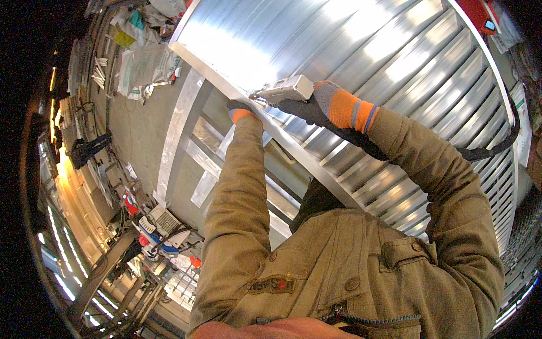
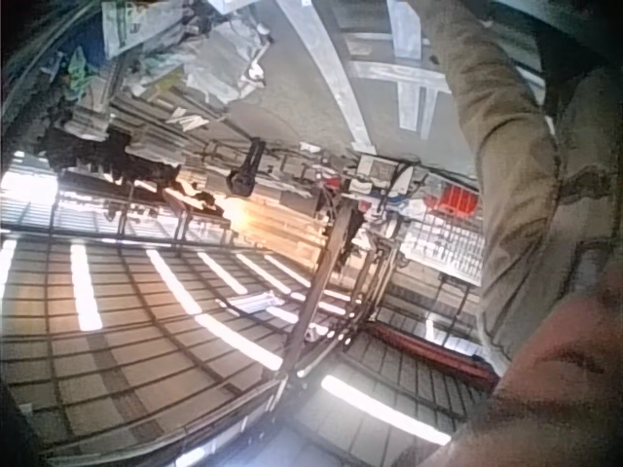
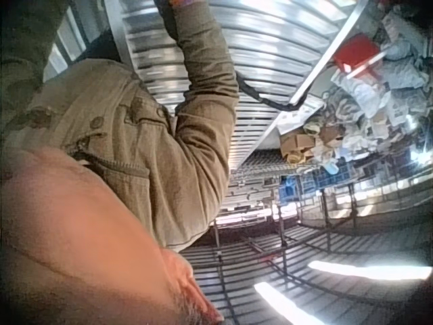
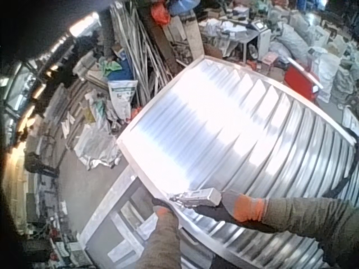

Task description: The person welds seams on a large rectangular metal frame using a handheld welding torch. They repeatedly reposition the frame and apply short weld beads along the edges, producing bright sparks and smoke throughout the clip.

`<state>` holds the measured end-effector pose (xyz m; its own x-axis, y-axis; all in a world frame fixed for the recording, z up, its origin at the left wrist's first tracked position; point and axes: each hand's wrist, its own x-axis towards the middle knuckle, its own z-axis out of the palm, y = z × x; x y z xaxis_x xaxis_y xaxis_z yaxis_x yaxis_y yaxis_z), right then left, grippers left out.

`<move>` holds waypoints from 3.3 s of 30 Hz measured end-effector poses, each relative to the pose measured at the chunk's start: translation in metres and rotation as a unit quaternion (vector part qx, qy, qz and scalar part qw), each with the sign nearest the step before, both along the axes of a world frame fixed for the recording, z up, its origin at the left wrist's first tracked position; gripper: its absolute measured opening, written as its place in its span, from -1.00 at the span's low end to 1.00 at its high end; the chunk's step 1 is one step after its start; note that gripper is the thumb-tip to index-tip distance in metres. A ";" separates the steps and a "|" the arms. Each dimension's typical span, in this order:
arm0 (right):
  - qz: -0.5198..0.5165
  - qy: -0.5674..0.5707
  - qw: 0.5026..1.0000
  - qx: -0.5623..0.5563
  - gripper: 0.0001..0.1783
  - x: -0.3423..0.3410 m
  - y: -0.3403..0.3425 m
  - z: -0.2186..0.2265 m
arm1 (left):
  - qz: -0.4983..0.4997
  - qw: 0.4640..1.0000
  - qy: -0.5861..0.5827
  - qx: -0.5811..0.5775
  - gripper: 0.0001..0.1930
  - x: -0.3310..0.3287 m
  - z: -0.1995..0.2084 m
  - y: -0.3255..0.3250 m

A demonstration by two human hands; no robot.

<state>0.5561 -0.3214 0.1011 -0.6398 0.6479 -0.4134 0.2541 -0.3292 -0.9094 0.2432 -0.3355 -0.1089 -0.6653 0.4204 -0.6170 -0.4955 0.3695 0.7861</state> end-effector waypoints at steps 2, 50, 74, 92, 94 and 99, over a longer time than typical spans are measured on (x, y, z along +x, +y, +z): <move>0.003 -0.010 1.000 0.014 -0.30 0.000 0.001 0.001 | 0.029 0.999 -0.022 0.010 -0.47 0.002 0.002 0.001; 0.019 -0.057 0.998 -0.029 -0.35 -0.002 0.014 0.013 | -0.014 0.995 -0.069 0.074 -0.46 -0.022 -0.035 -0.004; 0.173 -0.053 0.983 0.010 -0.45 -0.024 0.069 0.006 | -0.556 0.543 0.513 -0.365 -0.64 -0.063 -0.163 -0.017; -0.008 -0.015 0.999 0.027 -0.23 0.003 0.016 0.035 | 0.090 0.988 -0.108 0.069 -0.44 -0.002 -0.011 0.000; -0.022 -0.014 0.999 0.031 -0.36 0.004 0.015 0.026 | 0.054 0.994 -0.090 0.039 -0.46 -0.001 -0.009 -0.001; -0.013 -0.034 0.998 0.050 -0.36 0.004 0.016 0.004 | 0.012 0.998 -0.062 0.030 -0.49 -0.006 -0.017 -0.002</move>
<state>0.5600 -0.3056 0.1053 -0.5949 0.7041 -0.3877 0.3095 -0.2444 -0.9189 0.2368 -0.3373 -0.1257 -0.5962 0.4443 -0.6687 -0.5979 0.3101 0.7391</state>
